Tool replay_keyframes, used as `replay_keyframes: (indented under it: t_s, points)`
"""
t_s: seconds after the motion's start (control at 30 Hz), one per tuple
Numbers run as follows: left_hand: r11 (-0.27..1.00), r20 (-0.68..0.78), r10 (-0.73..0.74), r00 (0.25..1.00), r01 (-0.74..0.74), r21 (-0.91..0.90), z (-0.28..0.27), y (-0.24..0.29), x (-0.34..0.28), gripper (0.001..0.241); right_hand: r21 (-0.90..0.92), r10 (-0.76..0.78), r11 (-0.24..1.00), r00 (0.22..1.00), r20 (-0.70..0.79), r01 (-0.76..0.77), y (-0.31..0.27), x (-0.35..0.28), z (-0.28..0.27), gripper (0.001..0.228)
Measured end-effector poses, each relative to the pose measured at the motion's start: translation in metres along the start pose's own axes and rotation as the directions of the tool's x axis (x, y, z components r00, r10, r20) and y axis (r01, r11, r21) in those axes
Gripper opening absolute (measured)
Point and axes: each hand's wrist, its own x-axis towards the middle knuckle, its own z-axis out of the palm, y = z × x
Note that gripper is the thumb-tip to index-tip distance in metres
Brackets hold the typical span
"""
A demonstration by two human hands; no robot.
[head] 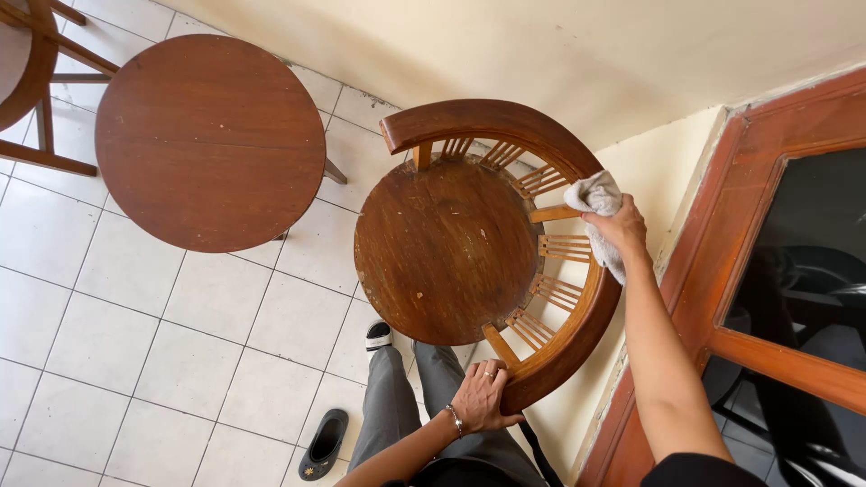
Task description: Wiping down wooden chairs and a table using a white cloth.
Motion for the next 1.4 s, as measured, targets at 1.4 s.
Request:
replay_keyframes:
  t_s: [1.4]
  points:
    - [0.758,-0.504,-0.558,0.66,0.157,-0.633,-0.3,-0.254,0.099,0.045,-0.587,-0.493,0.44,0.729,0.475,0.68,-0.372,-0.03,0.097,0.121]
